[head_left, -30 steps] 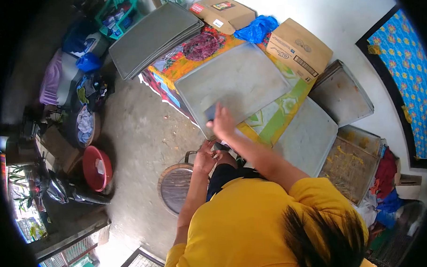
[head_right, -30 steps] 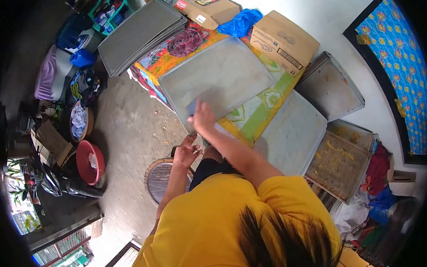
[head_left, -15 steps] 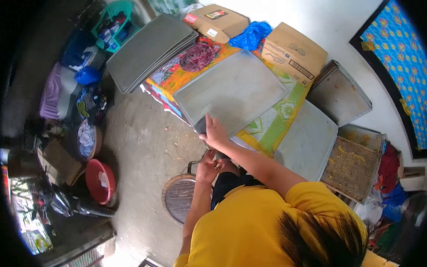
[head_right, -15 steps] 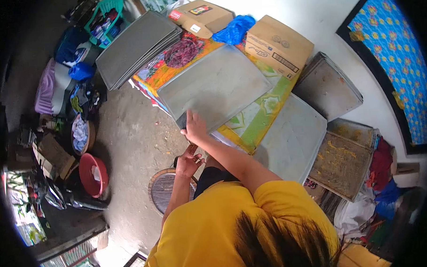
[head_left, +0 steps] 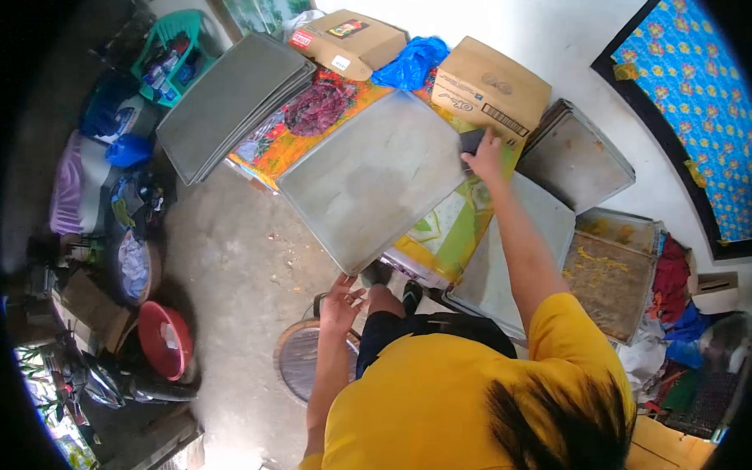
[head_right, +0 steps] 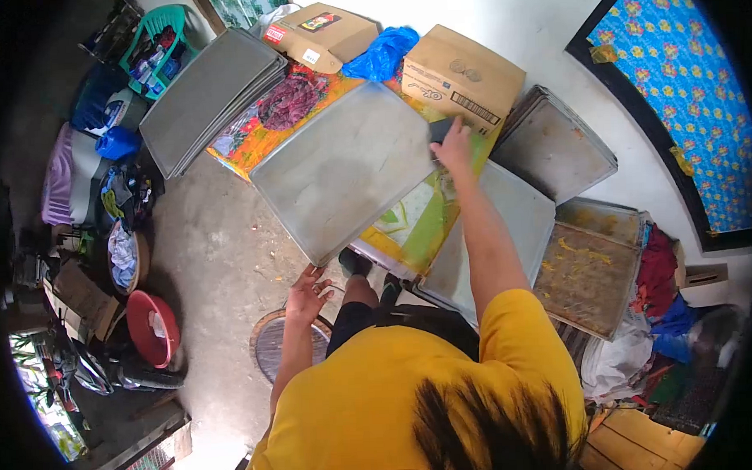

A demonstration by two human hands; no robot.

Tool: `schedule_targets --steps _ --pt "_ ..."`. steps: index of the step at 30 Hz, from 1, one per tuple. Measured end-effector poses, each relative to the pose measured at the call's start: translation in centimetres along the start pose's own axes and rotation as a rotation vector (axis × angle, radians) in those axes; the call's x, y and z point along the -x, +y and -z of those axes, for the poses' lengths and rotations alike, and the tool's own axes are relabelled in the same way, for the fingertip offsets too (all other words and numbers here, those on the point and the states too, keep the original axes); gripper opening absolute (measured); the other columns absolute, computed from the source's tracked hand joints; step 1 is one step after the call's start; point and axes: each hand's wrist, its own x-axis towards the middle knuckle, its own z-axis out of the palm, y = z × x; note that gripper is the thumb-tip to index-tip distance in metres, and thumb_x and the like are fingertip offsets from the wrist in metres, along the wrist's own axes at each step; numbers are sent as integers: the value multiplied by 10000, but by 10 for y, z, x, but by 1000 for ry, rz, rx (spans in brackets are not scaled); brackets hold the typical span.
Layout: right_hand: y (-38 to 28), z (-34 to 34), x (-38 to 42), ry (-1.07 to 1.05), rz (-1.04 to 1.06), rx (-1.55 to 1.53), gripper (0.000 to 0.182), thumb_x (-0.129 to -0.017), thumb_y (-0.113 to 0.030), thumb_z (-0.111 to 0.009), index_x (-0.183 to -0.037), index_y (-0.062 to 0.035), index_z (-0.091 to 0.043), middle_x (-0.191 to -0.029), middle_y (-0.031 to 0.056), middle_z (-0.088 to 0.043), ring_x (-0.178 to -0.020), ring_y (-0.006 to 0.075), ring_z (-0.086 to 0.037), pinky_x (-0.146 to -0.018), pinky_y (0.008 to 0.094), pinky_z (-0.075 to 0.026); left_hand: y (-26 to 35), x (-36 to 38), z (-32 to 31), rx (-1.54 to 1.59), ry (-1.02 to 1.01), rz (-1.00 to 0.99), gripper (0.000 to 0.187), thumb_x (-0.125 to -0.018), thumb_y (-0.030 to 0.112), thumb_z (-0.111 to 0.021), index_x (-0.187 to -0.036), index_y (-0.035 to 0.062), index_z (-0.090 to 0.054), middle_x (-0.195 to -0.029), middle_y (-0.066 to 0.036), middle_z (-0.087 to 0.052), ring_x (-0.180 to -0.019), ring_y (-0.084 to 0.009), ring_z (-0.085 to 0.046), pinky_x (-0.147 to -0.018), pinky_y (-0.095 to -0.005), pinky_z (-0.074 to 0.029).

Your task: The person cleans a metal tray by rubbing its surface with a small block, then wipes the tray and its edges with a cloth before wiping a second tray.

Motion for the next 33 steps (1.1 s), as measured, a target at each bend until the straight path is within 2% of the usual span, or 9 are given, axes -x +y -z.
schedule_targets --steps 5,9,13,18,20,23,26,29,33 --pt "23 2 -18 -53 25 199 1058 -711 -374 -799 -1478 4 -175 -1322 212 -434 -1195 381 -483 -981 421 -436 3 -14 -3 -35 -35 -3 468 -839 179 -558 -1300 162 -479 -1211 -35 -548 -987 -245 -557 -784 -446 -486" --pt "28 8 -5 -196 101 52 1090 -717 -416 -788 -1491 -15 -134 -1315 246 -418 -1234 364 -459 -1009 430 -412 16 -13 -5 -35 69 -71 474 -862 176 -538 -1331 177 -470 -1231 -13 -543 -980 -242 -555 -758 -442 -501" --pt "52 -18 -4 -111 90 -68 1086 -723 -423 -775 -1494 -18 -125 -1295 254 -428 -1207 397 -473 -995 452 -413 27 -12 -11 -183 109 -57 464 -878 182 -507 -1339 145 -479 -1207 -34 -567 -869 -201 -595 -711 -386 -513" --pt "-29 -32 66 -207 368 -26 1117 -689 -412 -795 -1479 24 -137 -1177 247 -489 -1087 410 -524 -900 462 -464 30 -18 -13 -229 199 -39 393 -920 169 -476 -1306 107 -508 -1176 -51 -578 -826 -192 -602 -669 -355 -514" --pt "-24 -34 57 -163 267 -48 1108 -684 -425 -795 -1472 32 -164 -1146 229 -502 -1069 401 -535 -873 455 -471 32 -17 -10 -233 206 -34 383 -925 164 -474 -1300 101 -519 -1166 -51 -584 -817 -188 -604 -662 -349 -516" --pt "22 -35 28 139 -34 -181 1069 -691 -401 -794 -1458 46 -199 -1116 220 -514 -1058 387 -542 -857 450 -474 29 -18 -4 -268 201 -42 389 -920 162 -485 -1302 102 -524 -1153 -42 -590 -813 -184 -606 -661 -348 -518" --pt "-19 -41 57 -43 -13 -132 1046 -691 -379 -794 -1445 59 -218 -1145 234 -512 -1046 389 -544 -860 440 -475 31 -18 -7 -305 201 -48 397 -914 158 -489 -1305 101 -521 -1142 -31 -593 -816 -180 -608 -665 -351 -520" --pt "-90 -61 122 -243 298 -116 1019 -707 -360 -774 -1456 37 -209 -1134 259 -503 -1000 413 -540 -864 479 -462 27 -20 -9 -284 203 -33 394 -908 145 -484 -1297 99 -525 -1142 -25 -595 -813 -177 -609 -665 -352 -521" --pt "-63 -53 99 -123 239 -146 986 -705 -349 -776 -1442 37 -245 -1142 250 -525 -1021 391 -548 -874 465 -462 32 -18 -4 -281 163 -10 397 -928 155 -456 -1319 110 -502 -1170 -28 -594 -831 -181 -598 -670 -370 -528"
